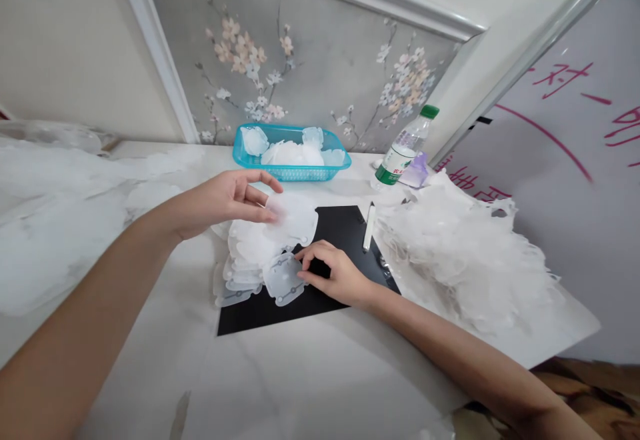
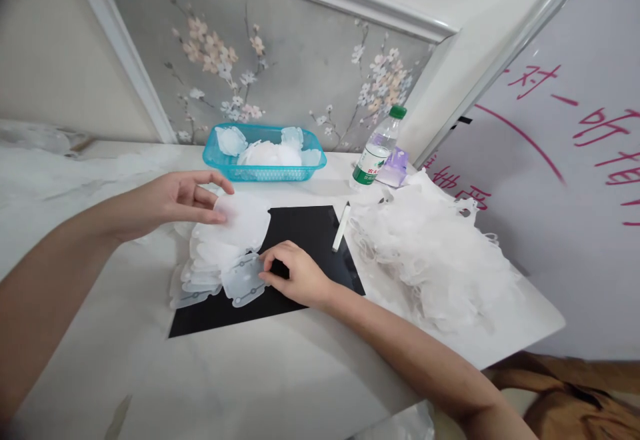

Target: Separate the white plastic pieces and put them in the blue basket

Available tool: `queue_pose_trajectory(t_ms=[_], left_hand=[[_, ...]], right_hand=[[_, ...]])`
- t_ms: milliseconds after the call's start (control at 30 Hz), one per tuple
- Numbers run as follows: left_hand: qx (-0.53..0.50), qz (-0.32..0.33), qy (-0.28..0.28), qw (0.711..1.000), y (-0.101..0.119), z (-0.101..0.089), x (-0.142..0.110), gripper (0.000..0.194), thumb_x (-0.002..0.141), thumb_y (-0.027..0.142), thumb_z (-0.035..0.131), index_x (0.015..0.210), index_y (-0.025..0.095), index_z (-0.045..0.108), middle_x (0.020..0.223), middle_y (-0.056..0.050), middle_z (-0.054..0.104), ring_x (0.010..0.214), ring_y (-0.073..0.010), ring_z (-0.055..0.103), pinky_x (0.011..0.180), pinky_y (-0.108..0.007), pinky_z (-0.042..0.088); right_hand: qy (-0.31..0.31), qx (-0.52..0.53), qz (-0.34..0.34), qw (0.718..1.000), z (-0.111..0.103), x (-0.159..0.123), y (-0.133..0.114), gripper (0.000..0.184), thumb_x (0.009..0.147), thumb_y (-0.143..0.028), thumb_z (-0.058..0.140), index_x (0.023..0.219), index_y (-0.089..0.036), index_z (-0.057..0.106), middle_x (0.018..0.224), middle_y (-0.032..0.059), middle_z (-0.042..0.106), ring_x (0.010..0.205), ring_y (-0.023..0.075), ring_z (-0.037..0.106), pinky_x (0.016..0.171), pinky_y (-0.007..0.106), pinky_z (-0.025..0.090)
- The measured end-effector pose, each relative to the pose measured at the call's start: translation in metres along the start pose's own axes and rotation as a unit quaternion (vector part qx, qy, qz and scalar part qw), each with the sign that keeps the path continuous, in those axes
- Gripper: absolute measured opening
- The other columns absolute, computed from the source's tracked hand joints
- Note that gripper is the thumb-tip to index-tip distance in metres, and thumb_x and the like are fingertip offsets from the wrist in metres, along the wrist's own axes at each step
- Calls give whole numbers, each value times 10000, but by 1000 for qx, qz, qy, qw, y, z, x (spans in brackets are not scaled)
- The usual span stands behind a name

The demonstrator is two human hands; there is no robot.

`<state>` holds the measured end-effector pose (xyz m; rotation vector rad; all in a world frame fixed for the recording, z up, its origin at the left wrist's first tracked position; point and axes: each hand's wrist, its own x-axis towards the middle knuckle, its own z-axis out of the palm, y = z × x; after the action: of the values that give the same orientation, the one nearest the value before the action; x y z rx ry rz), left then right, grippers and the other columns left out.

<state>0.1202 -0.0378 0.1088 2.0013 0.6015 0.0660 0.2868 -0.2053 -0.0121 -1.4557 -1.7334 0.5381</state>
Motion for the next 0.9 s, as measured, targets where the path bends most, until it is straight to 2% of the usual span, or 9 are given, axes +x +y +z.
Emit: queue_pose_trajectory(t_ms=[33,67,167,233,333,467,667,767,900], left_hand=[[-2,-1,-14,1000,1,0,-1,479,699,424,667,1102,219,510,793,-12,685,803,-189,629,715,-268,441],[-9,0,-29,1000,1,-1,-2,487,700,412,669,1117,223,506,789,-11,683,795,-187,631,711,-267,444],[-41,3,-76,996,1,-1,-3,480,711,356,673,1142,246,493,828,-7,690,795,-166,636,689,-240,448],[-60,7,-103,993,-1,-1,-3,472,722,332,676,1150,263,489,856,-7,694,800,-158,640,669,-223,451],[-80,4,-127,989,-2,-2,-3,524,724,321,686,1202,288,475,921,-24,696,822,-176,648,660,-229,472],[-99,-10,-144,985,-1,-2,-5,619,710,292,695,1278,319,449,1066,-52,671,886,-205,653,701,-251,504],[-108,11,-178,978,3,1,-8,624,667,254,699,1264,304,526,1137,-30,649,973,-235,629,768,-270,515],[-113,10,-217,970,4,1,-10,582,670,245,696,1236,269,559,1097,-30,661,933,-239,629,748,-272,518],[-130,14,-230,964,6,1,-13,545,705,199,668,1235,254,550,908,-5,671,808,-191,625,676,-245,507]], right_hand=[[4,-5,1,1000,0,0,-1,95,820,-286,604,885,-222,575,1006,66,655,1001,193,571,901,375,458],[3,-18,1,1000,0,0,-3,206,808,-325,621,984,-226,579,1053,73,644,1036,207,556,925,388,446],[-38,-76,-20,996,1,-1,-5,650,703,-501,695,1256,-231,487,1266,115,540,1206,275,451,1023,444,360],[-65,-96,-36,993,4,-1,-4,751,669,-541,706,1304,-233,447,1313,127,502,1246,293,415,1043,455,329],[-59,-83,-50,993,6,-3,-3,568,705,-459,707,1196,-249,514,1247,106,552,1209,270,455,1028,442,341],[-51,-23,-46,997,5,-4,-6,272,775,-297,648,1029,-231,574,1112,84,614,1048,222,556,919,371,436],[-23,47,4,999,0,-6,-11,293,842,-394,571,1057,-194,573,1008,78,627,919,192,581,842,316,453],[-6,62,26,998,0,-5,-11,256,886,-421,491,901,-192,602,880,54,612,821,169,569,784,292,446],[21,70,87,994,2,-6,-9,366,899,-470,432,701,-188,555,694,15,538,655,136,513,657,267,419]])
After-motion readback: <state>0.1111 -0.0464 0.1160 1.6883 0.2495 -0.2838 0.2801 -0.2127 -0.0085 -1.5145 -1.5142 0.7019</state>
